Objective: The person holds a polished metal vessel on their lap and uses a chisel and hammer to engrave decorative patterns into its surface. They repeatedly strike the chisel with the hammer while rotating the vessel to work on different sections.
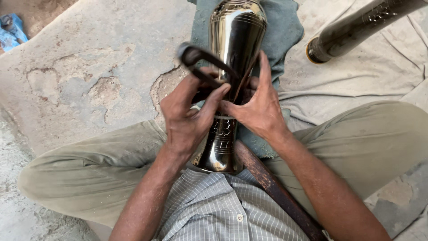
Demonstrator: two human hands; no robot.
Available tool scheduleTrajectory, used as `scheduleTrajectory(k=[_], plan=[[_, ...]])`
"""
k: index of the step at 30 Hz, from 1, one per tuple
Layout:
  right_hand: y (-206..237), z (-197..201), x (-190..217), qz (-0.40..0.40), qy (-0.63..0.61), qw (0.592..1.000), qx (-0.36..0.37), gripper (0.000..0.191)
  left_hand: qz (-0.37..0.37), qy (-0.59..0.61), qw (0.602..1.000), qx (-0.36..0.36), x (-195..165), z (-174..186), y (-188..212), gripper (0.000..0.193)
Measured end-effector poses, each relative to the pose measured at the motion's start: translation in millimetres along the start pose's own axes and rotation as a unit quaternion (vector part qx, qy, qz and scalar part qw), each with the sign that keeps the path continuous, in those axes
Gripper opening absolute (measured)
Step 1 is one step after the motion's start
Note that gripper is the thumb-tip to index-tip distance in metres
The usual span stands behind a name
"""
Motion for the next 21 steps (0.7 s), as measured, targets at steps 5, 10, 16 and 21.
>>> scheduleTrajectory(k=[5, 10, 16, 21], plan=[[-8.9, -5.2, 2.4, -0.098, -0.256, 0.961, 0.042, 0.137, 0.039, 0.039, 0.998, -0.035, 4.0, 36.3, 14.4, 0.026], [-10.9, -6.0, -0.7, -0.196, -0.353, 0.905, 0.131, 0.131, 0.137, 0.038, 0.987, -0.077, 19.9, 59.7, 26.0, 0.032], [-4.3, -8.6, -2.1, -0.161, -0.300, 0.935, 0.095, 0.125, 0.116, 0.096, 0.988, -0.020, 17.9, 57.4, 20.0, 0.027], [-7.4, -3.5, 5.8, -0.182, -0.375, 0.891, 0.181, 0.117, 0.078, 0.059, 0.995, 0.027, 7.5, 44.5, -3.6, 0.037]])
Point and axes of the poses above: each hand's wrist, its own y-axis away from the middle knuckle, its own z-axis out of the back of the hand, x = y × z, the point moved 4 cm from there along -y, towards the middle knuckle, and after that the axes turned 9 degrees about -x, right-handed, at the moved point
